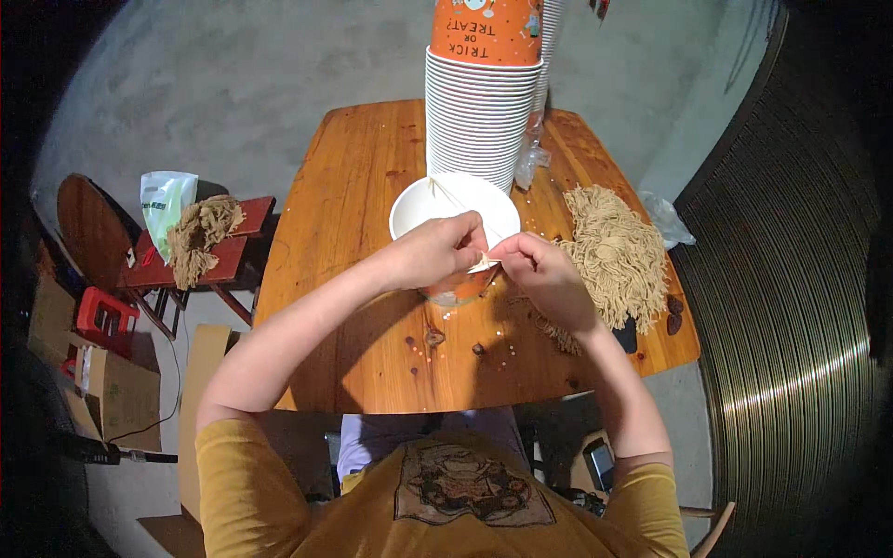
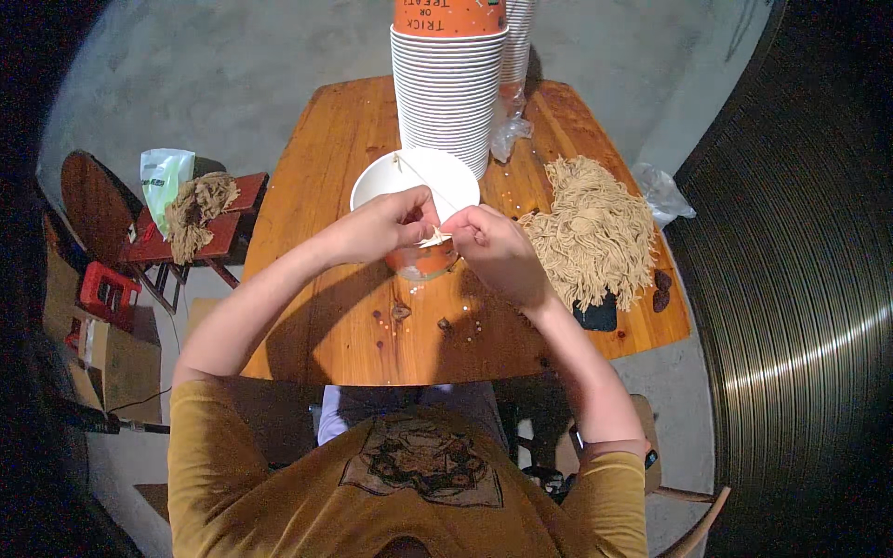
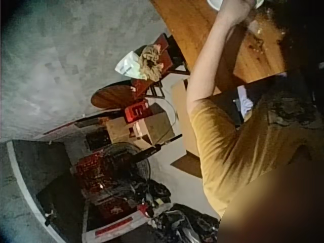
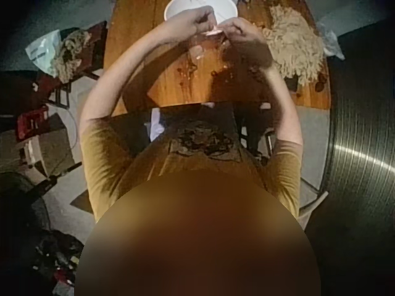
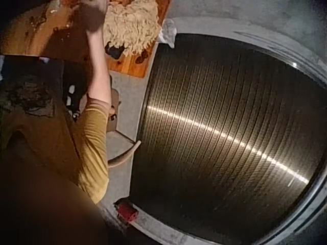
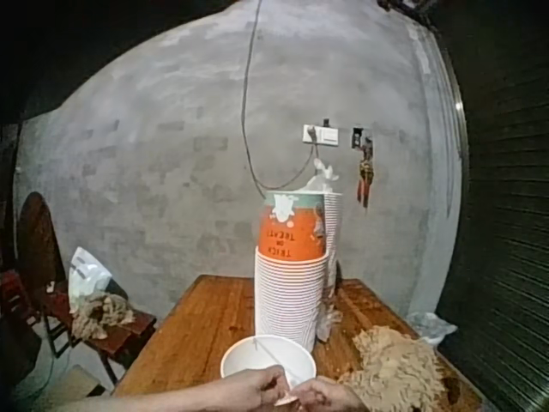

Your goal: Unwrapping a stack of paper cups and using a needle and string to decorate or add a handle to a cup.

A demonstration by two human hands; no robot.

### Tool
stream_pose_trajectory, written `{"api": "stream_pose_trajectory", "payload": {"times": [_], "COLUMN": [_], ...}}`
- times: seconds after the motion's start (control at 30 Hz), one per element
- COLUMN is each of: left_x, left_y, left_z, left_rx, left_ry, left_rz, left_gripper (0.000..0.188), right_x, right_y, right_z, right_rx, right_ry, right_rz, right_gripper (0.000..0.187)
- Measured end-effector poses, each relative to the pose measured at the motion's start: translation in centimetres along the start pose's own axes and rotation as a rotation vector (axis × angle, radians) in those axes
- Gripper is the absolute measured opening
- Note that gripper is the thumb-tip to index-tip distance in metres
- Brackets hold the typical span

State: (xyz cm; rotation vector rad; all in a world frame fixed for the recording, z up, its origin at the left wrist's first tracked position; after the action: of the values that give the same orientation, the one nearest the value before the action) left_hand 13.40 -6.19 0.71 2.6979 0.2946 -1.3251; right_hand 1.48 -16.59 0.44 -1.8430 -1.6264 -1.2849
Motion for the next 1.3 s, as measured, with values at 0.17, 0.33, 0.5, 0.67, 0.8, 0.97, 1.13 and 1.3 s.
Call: {"api": "stream_pose_trajectory", "payload": {"times": [0.17, 0.33, 0.5, 0.67, 0.8, 0.97, 1.13, 1.3], "left_x": [0.4, 0.4, 0.6, -1.1, -1.4, -1.5, -1.2, -0.4], "left_y": [0.5, 0.5, 0.5, -0.1, -0.1, -0.4, -0.5, -0.3], "left_z": [0.0, 0.2, 0.4, 0.1, 0.1, 0.0, 0.2, 0.4], "left_rx": [-0.015, 0.023, 0.032, -0.059, -0.141, -0.246, -0.182, -0.227], "left_ry": [-0.034, -0.084, -0.094, -0.005, 0.171, 0.275, 0.105, 0.031], "left_rz": [0.052, -0.027, -0.07, 0.022, 0.162, 0.217, -0.059, -0.027], "left_gripper": [0.011, 0.01, 0.007, 0.01, 0.009, 0.009, 0.011, 0.01], "right_x": [0.2, 0.5, 1.0, 0.8, 0.7, 0.4, 0.3, 0.5], "right_y": [0.2, 0.1, 0.3, 0.4, 0.4, 0.4, 0.5, 0.5], "right_z": [-0.3, -0.5, -0.5, -0.1, 0.0, 0.1, 0.2, 0.3], "right_rx": [-0.078, -0.119, -0.1, -0.095, -0.102, -0.113, -0.113, -0.121], "right_ry": [-0.049, -0.065, -0.085, -0.176, -0.139, -0.115, -0.109, -0.105], "right_rz": [-0.12, -0.099, -0.107, -0.029, -0.031, -0.013, -0.003, -0.025], "right_gripper": [0.018, 0.017, 0.014, 0.015, 0.015, 0.015, 0.014, 0.014]}}
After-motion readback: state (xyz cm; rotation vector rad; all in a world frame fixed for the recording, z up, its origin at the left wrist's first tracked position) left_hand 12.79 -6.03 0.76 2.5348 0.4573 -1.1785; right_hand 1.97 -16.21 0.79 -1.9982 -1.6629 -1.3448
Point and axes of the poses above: each hand's wrist, its own y-axis towards the middle knuckle, its own z-axis out of the palm, x = y × z, the point moved 5 cm from there along y, towards the middle knuckle, and after that the axes turned 2 degrees about x, right-handed, at the moved point
